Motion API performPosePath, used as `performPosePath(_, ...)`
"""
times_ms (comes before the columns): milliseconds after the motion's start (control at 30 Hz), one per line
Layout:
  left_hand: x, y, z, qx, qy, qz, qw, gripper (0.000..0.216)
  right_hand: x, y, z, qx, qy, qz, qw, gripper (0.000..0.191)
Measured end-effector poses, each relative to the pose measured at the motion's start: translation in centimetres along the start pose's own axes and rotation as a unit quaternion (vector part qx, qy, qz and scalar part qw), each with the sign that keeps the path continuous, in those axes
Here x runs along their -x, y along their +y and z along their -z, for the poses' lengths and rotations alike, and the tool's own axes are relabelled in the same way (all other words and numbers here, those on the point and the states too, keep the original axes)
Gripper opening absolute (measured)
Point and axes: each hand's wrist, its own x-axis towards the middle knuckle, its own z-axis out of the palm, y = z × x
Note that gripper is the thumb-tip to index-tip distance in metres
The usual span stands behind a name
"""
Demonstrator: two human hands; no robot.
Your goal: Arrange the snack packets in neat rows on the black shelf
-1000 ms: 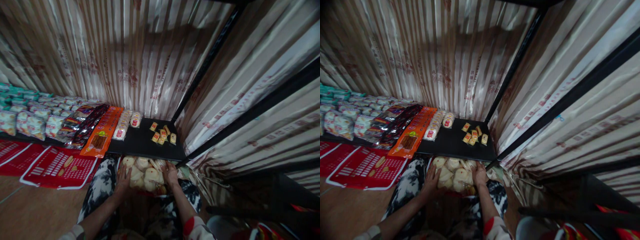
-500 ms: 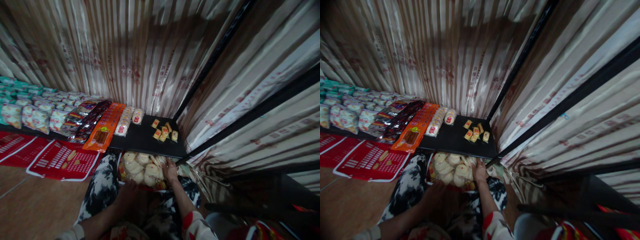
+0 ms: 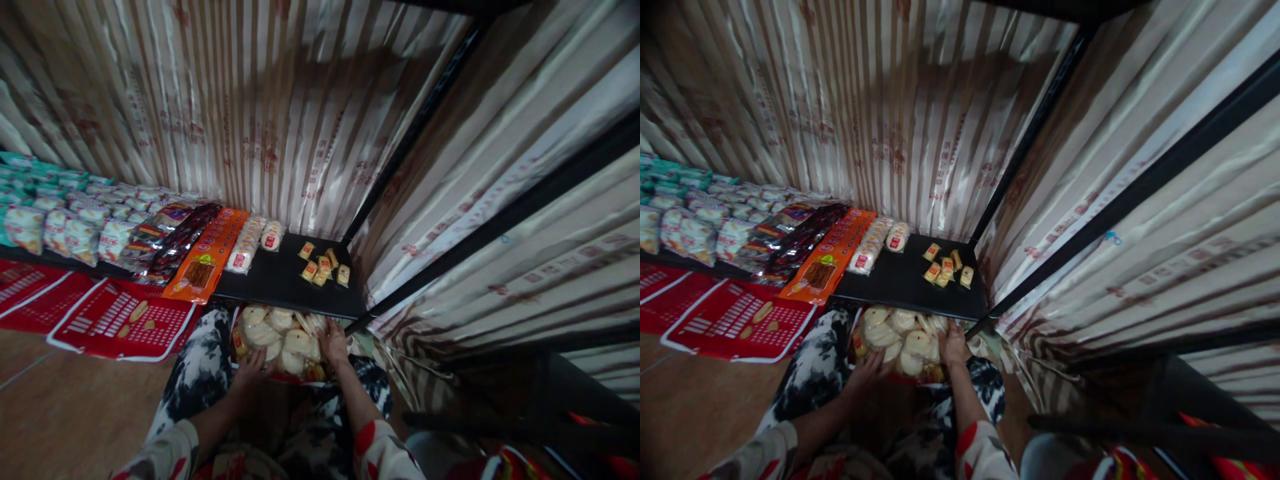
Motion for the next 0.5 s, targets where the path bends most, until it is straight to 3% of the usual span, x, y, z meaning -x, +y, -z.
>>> performPosePath(133,-0.5,0.3,0.2,-0.015,-0.01,0.008,1.0,0.044,-0.1,0.2,-0.1,-0.012,0.002,0.002,1.0,0.042)
performPosePath(267,-0.7,0.0,1.2,0.012,-0.065,-0.029,0.997,0.044,0.0,0.2,-0.2,-0.02,0.011,-0.005,1.0,0.041)
performPosePath(500,1.7,1.3,2.1,0.04,-0.074,-0.025,0.996,0.048,1.2,0.2,-0.3,-0.044,0.018,0.013,0.999,0.038)
